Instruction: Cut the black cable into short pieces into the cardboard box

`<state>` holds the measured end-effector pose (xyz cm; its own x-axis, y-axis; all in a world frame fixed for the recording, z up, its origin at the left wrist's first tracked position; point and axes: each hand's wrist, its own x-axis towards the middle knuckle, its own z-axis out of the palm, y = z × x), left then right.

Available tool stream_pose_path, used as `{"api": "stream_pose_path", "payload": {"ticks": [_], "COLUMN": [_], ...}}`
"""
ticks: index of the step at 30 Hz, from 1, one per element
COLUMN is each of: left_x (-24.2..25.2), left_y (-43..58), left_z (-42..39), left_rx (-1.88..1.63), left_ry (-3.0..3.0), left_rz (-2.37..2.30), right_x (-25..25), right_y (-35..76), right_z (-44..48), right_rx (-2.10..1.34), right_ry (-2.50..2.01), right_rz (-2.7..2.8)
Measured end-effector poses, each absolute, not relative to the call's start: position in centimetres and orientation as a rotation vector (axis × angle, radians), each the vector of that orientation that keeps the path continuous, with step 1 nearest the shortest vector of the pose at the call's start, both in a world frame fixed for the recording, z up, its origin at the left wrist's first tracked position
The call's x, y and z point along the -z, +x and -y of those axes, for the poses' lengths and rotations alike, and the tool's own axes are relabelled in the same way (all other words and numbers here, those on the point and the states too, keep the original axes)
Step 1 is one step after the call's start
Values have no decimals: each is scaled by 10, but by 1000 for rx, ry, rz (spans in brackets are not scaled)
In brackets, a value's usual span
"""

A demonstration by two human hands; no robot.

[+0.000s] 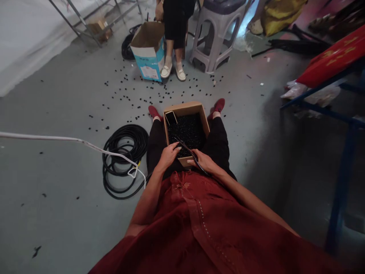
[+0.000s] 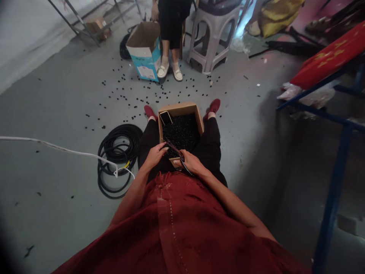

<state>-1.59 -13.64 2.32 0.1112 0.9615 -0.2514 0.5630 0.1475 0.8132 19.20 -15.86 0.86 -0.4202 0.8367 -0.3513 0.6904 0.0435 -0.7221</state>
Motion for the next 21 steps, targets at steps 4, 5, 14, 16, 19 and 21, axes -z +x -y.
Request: {"api": "stream_pose_path", "payload": {"ticks": [4, 5, 14, 16, 19, 21], "left_x": [-29, -31, -50, -51, -51, -51], "left_y": [-17, -18, -25, -26, -26, -25], "left_z": [137, 137, 135, 135, 134, 134], "left_rx": [-558, -559, -524, -515, -503, -500], "left_ry": [1458, 1423, 1218, 1211, 1198, 1191], "left_rz": [-1412, -1363, -1103, -1094, -1084, -1083], "right_x": [-13, -15, -21, -19, -16, -14], "right_y": [196, 197, 201, 200, 198, 196], "right_z": [158, 158, 159, 159, 159, 160], "right_rx": [-1380, -1404, -1486, -1498, -1473, -1427], "right_ry": [-1512, -1485, -1341, -1332, -1360, -1394], "right_rz": [2108, 2095, 2052, 2041, 2031, 2035]}}
